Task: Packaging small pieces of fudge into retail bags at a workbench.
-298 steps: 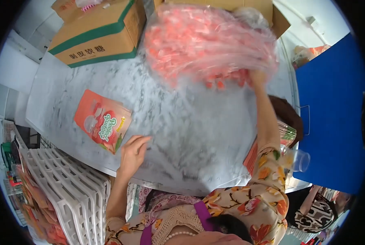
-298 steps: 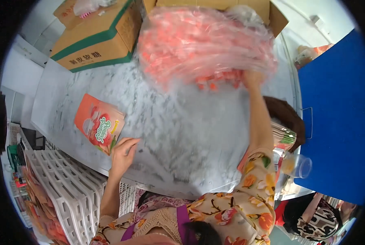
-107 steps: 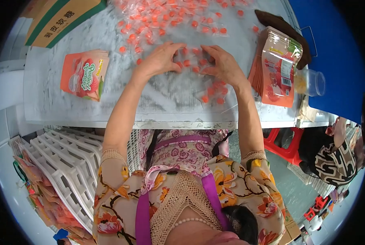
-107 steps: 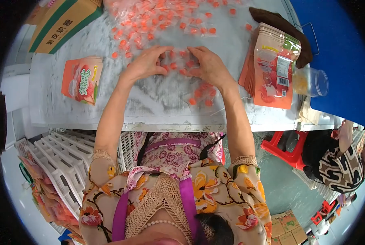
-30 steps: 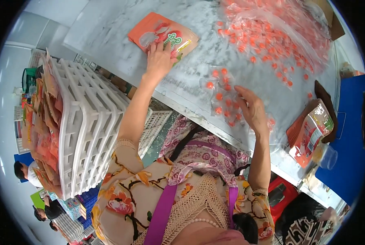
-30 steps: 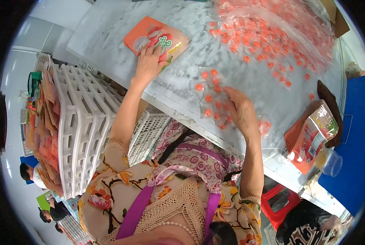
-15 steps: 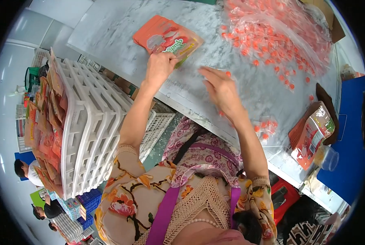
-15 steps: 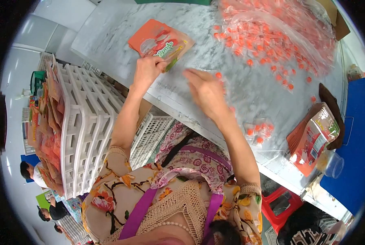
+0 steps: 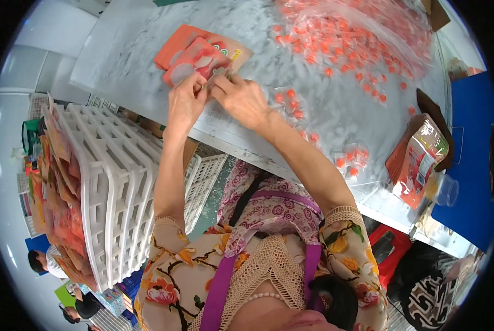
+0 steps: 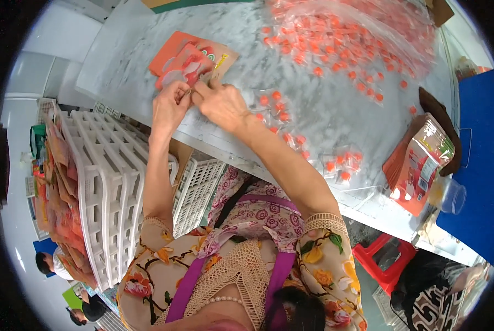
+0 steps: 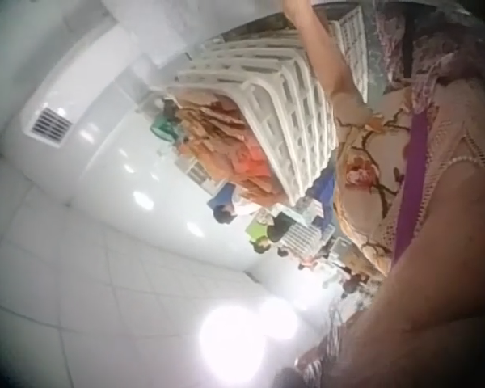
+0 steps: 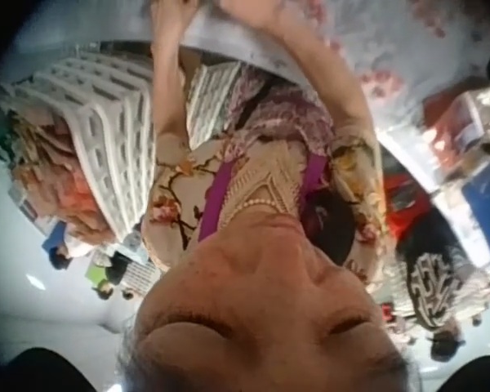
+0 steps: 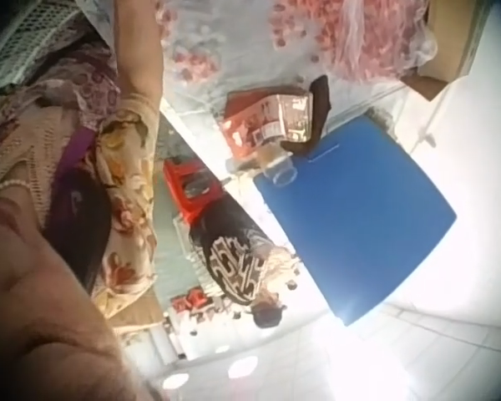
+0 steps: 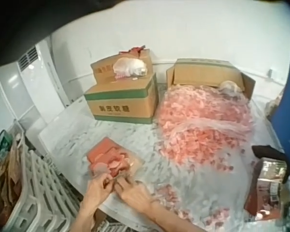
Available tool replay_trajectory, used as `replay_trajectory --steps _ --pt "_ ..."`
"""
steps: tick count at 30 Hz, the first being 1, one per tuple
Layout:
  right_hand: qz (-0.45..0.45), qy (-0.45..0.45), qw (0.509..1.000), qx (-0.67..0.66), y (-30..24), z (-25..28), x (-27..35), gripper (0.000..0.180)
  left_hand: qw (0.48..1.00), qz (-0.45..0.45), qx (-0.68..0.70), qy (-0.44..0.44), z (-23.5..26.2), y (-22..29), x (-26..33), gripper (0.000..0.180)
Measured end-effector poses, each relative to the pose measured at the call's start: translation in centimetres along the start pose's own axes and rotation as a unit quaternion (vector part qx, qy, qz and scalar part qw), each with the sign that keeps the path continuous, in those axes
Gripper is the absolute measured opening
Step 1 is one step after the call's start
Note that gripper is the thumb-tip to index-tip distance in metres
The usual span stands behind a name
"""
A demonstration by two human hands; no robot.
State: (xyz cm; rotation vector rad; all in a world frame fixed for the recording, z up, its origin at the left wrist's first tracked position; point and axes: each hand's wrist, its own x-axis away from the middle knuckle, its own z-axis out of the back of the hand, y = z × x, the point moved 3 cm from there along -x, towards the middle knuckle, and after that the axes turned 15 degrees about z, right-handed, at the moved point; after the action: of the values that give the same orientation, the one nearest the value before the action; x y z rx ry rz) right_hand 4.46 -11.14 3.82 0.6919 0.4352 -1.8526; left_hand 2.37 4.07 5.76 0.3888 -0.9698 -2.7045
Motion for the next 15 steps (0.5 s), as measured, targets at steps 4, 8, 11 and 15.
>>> replay_trajectory --steps 4,8,11,15 --pt "0.026 -0.040 0.999 -0.011 -1.4 1.3 0.5 0.019 0.996 -0.012 -0.083 -0.017 0.4 0.2 -0.7 0.018" --pt "0.023 0.013 0.997 -0.075 -4.6 4.3 1.8 0.019 0.996 0.060 0.042 0.043 2.7 0.0 -1.4 0.023" --pt "-0.010 -0.055 0.988 -0.145 -3.8 7.4 4.4 0.039 1.000 -0.014 0.014 0.002 2.8 0.7 -0.3 0.024" --pt "-0.112 -0.145 0.980 -0.074 -2.0 9.1 9.3 0.078 0.991 0.106 0.074 0.036 3.5 0.4 0.6 0.021"
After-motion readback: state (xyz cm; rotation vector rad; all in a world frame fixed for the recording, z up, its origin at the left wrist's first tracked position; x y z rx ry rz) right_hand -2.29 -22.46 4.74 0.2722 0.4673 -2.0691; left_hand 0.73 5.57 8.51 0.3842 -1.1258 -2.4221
